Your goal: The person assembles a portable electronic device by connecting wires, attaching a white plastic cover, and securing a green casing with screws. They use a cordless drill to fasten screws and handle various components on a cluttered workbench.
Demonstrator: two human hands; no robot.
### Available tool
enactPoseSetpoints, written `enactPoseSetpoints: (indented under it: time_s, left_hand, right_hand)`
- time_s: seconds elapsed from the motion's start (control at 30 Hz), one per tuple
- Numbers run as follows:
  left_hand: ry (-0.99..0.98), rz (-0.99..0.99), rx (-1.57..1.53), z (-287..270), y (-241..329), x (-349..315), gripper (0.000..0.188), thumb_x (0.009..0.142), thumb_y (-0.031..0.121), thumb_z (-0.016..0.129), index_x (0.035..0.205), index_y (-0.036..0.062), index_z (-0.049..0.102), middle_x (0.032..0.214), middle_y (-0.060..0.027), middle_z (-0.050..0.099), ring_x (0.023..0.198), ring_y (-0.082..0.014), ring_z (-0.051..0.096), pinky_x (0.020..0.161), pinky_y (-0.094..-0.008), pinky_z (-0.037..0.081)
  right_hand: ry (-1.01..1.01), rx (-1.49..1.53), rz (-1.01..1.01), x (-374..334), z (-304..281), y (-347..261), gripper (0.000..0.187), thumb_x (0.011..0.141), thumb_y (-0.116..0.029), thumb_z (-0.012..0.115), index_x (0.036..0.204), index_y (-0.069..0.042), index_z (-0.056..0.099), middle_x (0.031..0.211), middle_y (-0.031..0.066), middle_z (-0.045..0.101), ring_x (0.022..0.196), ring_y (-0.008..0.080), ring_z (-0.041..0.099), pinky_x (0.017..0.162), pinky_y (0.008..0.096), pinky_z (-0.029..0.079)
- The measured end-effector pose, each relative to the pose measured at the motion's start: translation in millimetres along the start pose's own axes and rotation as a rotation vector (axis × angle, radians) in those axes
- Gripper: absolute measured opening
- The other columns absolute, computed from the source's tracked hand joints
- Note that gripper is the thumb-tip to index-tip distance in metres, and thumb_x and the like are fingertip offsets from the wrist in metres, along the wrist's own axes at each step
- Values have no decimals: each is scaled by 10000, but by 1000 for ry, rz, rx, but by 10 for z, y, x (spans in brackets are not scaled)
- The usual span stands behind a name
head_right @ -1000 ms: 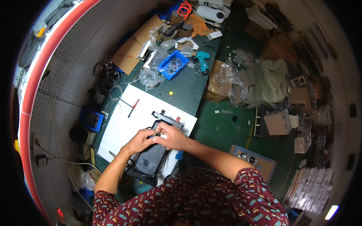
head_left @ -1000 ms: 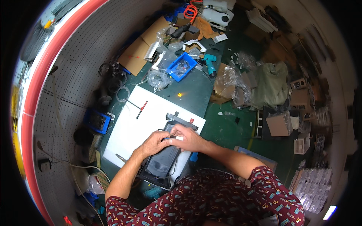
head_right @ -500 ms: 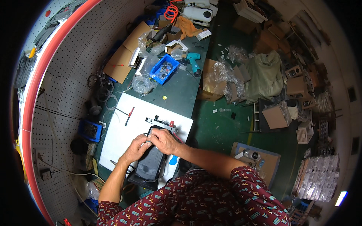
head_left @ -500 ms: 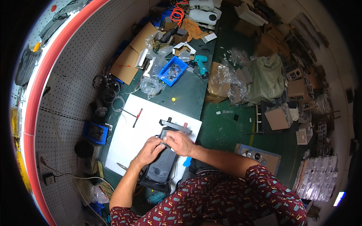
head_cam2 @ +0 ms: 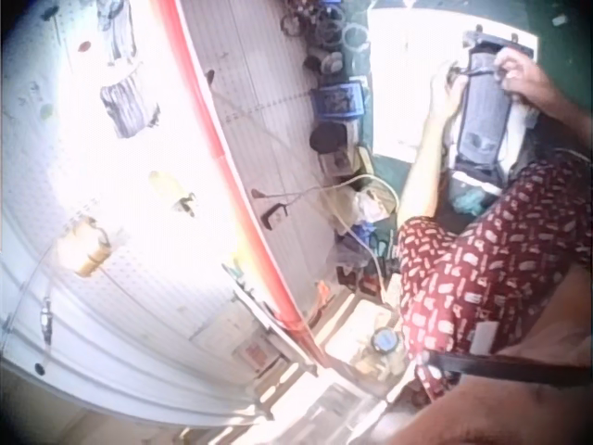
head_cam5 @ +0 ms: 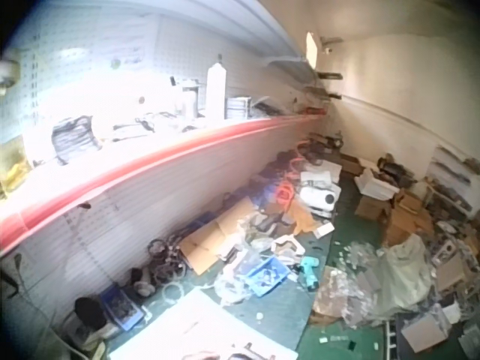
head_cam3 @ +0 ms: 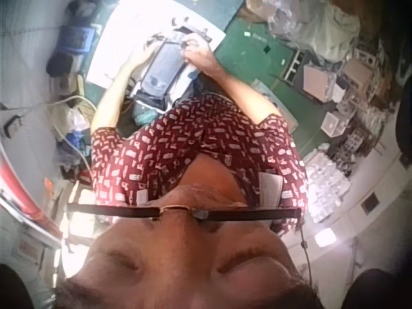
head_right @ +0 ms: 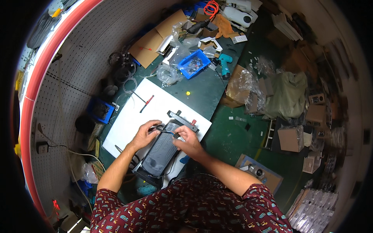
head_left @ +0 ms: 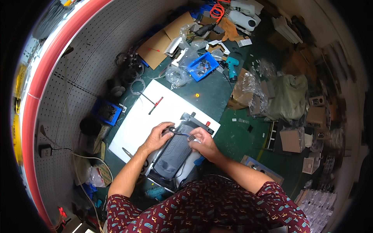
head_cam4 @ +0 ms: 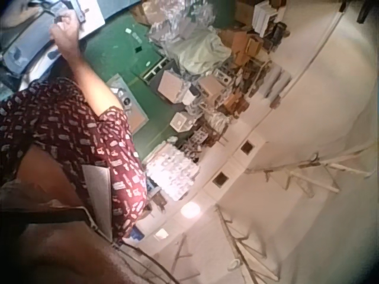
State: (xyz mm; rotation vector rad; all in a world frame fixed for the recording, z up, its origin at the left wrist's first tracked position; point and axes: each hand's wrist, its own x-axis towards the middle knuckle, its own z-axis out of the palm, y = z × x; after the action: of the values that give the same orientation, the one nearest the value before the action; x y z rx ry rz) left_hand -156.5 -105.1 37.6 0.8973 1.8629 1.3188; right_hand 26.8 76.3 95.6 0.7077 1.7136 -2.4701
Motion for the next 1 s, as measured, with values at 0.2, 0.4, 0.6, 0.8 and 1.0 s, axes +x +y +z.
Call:
enactPoseSetpoints:
  time_s: [0.2, 0.4, 0.6, 0.8, 1.0]
  left_hand:
    - [120, -74, -185, 114, -365, 250, 255, 990, 4, 687, 1245, 6, 685, 959, -64, 734, 899, -107, 681, 863, -264, 566]
    - [218, 319, 405, 183, -626, 417, 304, 1001, 63, 661, 1301, 18, 675, 1066, -208, 757, 951, -376, 743, 830, -428, 604]
    - [-94, 80, 518, 183, -796, 559, 328, 1002, 84, 591, 1304, 10, 695, 1155, -256, 738, 1007, -423, 725, 918, -454, 579]
    - [-259, -27, 296, 160, -1188, 580, 348, 1011, 118, 520, 1286, -6, 695, 1113, -285, 729, 1043, -445, 709, 963, -473, 547]
    - [-13, -148, 149, 345, -886, 352, 399, 1093, 289, 501, 1233, -30, 694, 1082, -279, 721, 1083, -394, 696, 985, -444, 520]
  right_hand:
    - [145, 115, -2, -72, -52, 160, 463, 1009, -61, 648, 1379, 57, 395, 1224, 178, 702, 992, 204, 722, 845, 320, 602]
    - [343, -66, 93, -13, 81, 123, 479, 1014, -83, 658, 1369, 100, 395, 1130, 180, 734, 908, 174, 711, 803, 298, 589]
    - [235, -357, -215, 75, 160, 237, 589, 945, 26, 674, 1475, 88, 425, 1199, 154, 708, 1048, 160, 664, 870, 288, 563]
    - [187, -799, -268, 299, 41, 215, 582, 967, -132, 649, 1485, 83, 493, 1307, 257, 638, 1148, 395, 638, 1046, 446, 489]
    - [126, -1156, -248, 326, 120, 93, 722, 934, -316, 712, 1481, 101, 492, 1478, 302, 518, 1347, 426, 517, 1150, 446, 398]
